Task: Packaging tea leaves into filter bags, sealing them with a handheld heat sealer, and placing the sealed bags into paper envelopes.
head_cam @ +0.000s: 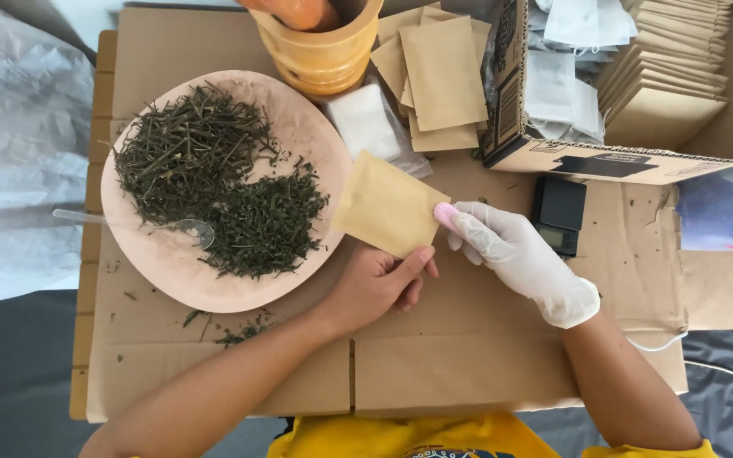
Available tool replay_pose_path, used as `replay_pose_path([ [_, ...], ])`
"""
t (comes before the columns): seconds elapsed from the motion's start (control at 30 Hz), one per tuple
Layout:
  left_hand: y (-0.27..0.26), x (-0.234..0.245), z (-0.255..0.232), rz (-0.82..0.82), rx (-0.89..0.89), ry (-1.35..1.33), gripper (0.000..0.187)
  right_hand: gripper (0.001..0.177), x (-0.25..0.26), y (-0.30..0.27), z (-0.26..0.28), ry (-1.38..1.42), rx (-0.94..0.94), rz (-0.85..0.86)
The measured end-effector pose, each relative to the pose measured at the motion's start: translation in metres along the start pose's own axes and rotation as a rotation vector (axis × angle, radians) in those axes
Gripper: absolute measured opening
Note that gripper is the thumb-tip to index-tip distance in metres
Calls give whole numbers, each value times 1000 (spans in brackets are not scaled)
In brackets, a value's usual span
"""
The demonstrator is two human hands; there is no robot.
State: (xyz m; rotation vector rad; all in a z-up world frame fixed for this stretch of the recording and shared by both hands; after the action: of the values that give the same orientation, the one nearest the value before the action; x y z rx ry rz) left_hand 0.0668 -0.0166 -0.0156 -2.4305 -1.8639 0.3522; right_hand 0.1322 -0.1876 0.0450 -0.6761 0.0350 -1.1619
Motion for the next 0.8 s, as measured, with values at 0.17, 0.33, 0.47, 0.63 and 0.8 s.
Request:
replay_pose_path([
  [0.17, 0, 0, -3, -10, 22, -27, 40, 37, -3, -7, 11, -55, 40, 87],
  [0.33, 0, -1, 1, -24, 69, -68, 39, 35, -10, -10, 11, -125, 48, 167],
  [0.47, -1, 1, -6, 5, 65, -87, 41, 38, -11, -12, 8, -103, 39, 95],
  [0.63, 5, 4, 4, -1, 57, -133, 40, 33, -6, -5, -9, -53, 39, 44],
  [0.8, 14, 2, 1, 22, 35, -141, 41, 42, 4, -8, 4, -38, 51, -22],
])
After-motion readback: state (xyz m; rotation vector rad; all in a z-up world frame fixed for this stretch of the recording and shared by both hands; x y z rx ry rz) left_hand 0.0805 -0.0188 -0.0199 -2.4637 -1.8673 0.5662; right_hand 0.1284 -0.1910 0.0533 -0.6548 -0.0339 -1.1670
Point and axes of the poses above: each hand's wrist, its own y-axis towards the middle knuckle, its own x-axis out of the back of the hand, z = x × y, the point moved 6 cm from there along y, towards the middle knuckle, and after that the axes turned 6 degrees about y, right-handed, at the moved point
